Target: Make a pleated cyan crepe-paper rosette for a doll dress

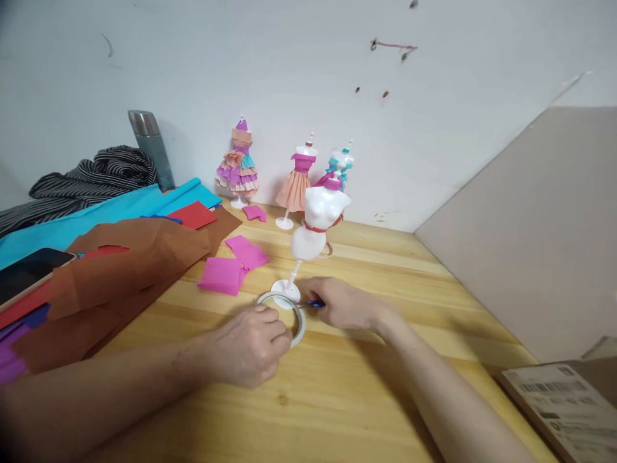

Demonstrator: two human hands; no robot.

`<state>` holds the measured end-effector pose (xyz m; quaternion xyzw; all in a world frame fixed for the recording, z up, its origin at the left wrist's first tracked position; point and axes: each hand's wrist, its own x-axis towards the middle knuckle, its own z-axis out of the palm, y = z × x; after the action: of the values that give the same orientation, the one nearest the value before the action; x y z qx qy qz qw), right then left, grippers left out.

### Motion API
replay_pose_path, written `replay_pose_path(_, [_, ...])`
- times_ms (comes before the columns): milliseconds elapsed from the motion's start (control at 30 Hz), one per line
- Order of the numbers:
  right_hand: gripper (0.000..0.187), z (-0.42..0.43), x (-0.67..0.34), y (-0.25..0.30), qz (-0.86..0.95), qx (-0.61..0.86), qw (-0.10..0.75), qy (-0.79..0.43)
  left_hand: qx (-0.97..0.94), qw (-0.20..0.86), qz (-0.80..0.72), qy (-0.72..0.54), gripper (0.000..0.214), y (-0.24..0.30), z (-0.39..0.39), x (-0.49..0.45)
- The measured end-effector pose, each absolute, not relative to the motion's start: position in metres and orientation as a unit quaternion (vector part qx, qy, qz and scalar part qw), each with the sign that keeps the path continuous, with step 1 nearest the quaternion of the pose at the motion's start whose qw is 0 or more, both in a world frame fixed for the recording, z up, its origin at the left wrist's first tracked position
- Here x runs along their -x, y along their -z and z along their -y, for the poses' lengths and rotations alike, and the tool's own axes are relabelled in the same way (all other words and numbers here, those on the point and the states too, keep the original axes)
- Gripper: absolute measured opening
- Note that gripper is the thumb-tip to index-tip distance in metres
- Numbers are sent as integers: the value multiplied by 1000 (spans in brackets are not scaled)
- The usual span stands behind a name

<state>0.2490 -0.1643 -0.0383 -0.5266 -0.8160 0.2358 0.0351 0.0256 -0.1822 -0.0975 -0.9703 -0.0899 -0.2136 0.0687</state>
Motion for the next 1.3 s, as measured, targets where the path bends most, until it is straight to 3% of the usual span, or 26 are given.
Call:
replay_pose_path(167, [2,163,-231,57,776,567,185,-204,977,46,101,180,9,97,180,-26])
replay_pose_path(267, [26,163,-221,68,739,575,259,-237,976,47,102,187,9,100,180,-27])
replay_pose_path(333, [30,163,-215,75,730,566,278,-266,975,45,97,196,9,102,179,-28])
replay_pose_path(500, [25,153,-221,85,700,611,286,-236,974,45,113,190,3,100,180,-29])
replay_pose_path(800, [31,116,-309,90,557,766,299,-114,938,-39,286,191,14,96,174,-27])
replay_pose_path(1033, [35,111,-333,91,487,815,307,-67,935,-36,290,202,17,95,170,-27])
replay_pose_path(1300, [35,109,-338,96,499,828,253,-25,940,-93,264,198,15,99,166,-26])
